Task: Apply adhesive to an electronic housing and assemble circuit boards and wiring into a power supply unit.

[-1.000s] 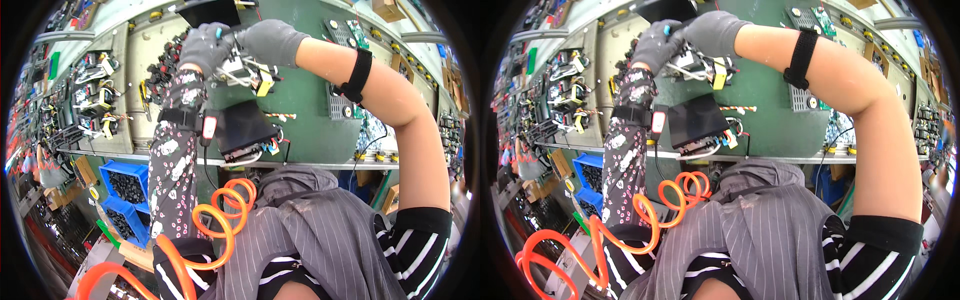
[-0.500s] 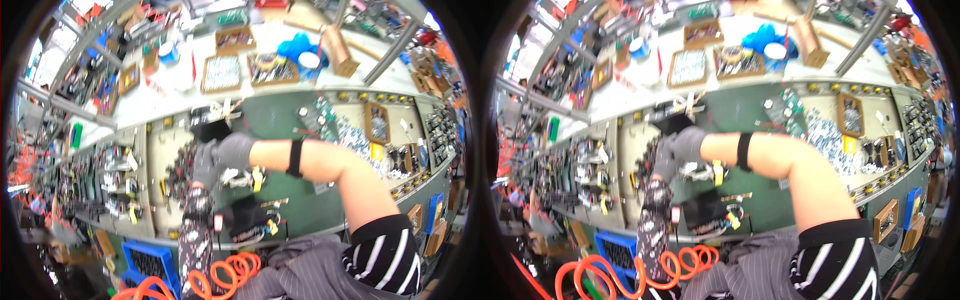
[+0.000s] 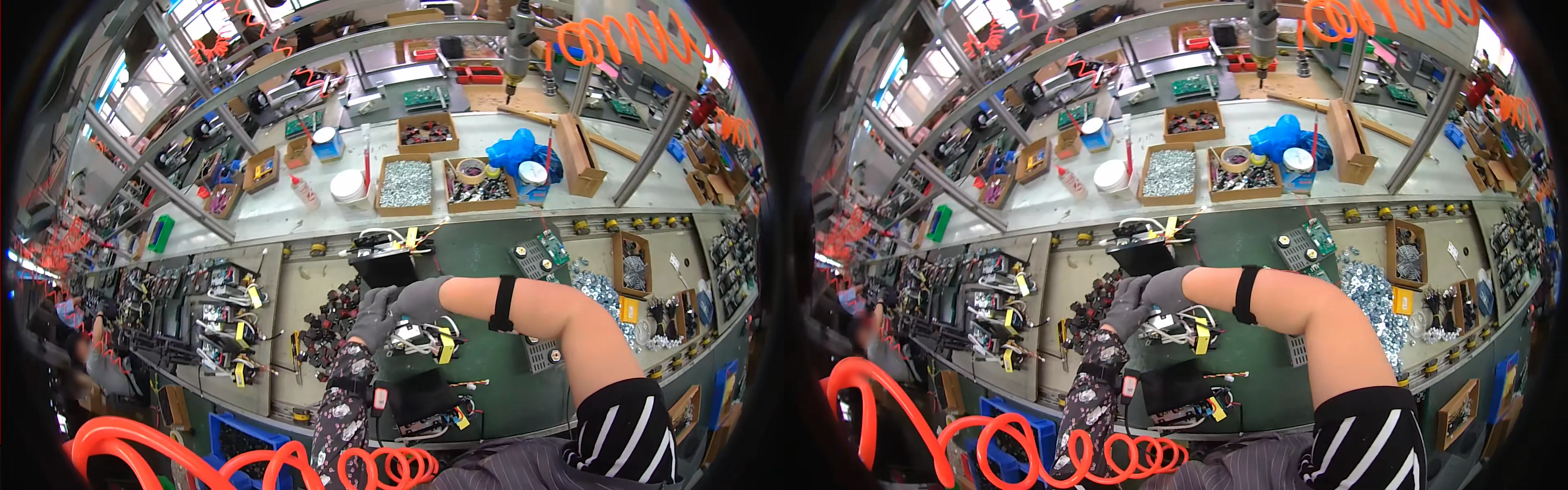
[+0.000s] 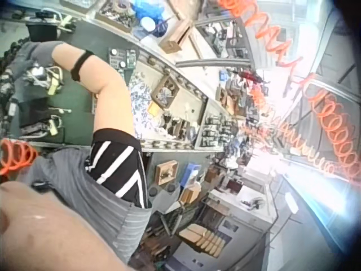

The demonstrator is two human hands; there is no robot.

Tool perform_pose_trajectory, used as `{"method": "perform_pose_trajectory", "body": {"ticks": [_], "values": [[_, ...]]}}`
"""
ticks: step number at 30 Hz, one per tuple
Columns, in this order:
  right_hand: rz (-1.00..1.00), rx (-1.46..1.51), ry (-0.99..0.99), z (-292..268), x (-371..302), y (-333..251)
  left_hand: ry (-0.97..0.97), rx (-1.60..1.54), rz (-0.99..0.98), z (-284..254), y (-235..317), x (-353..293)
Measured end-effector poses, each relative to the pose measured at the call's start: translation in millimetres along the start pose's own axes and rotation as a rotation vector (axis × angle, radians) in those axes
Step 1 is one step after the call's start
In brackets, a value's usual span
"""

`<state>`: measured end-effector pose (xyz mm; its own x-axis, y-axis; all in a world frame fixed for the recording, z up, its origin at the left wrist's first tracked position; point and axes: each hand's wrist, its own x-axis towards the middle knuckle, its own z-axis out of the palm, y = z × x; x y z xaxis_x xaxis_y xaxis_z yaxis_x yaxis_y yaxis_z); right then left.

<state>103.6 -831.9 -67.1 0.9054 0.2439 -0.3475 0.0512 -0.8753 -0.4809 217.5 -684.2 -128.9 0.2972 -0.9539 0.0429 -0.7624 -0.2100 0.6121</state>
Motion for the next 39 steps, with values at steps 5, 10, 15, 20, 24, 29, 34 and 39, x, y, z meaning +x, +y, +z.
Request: {"method": "perform_pose_trajectory", "body": {"ticks": [5, 10, 15, 20, 24, 29, 34, 39], "values": [[-0.002, -0.27, -0.025, -17.7, 0.2, -18.1, -0.011, 0.011, -0.01, 1.5, -2.9, 2.8], [-0.04, -0.481, 0.413, 5.9, 4.3, -29.5, 0.049, 0.193, 0.124, 23.9, -47.1, 7.9], [0.1, -0.388, 0.321, 3.0, -6.4, -20.1, 0.032, 0.041, -0.018, 5.0, -3.6, 9.1], [0.336, -0.169, 0.202, 6.7, -3.1, -23.0, 0.0, 0.016, -0.072, -0.4, 3.3, 2.6], [0.276, -0.189, 0.363, 30.4, 26.0, -7.8, 0.093, 0.127, -0.013, 16.0, -11.4, 3.7], [0.502, 1.162, 0.442, 38.5, 33.3, 7.6, 0.079, 0.144, 0.033, 28.7, -34.6, 13.6], [0.437, 0.053, 0.597, -15.1, -3.6, -14.3, 0.014, 0.081, -0.122, 5.5, 0.0, 11.1], [0.067, -0.579, 0.28, -21.6, 17.8, -31.9, -0.163, 0.137, -0.282, 3.7, -16.3, 8.4]]}}
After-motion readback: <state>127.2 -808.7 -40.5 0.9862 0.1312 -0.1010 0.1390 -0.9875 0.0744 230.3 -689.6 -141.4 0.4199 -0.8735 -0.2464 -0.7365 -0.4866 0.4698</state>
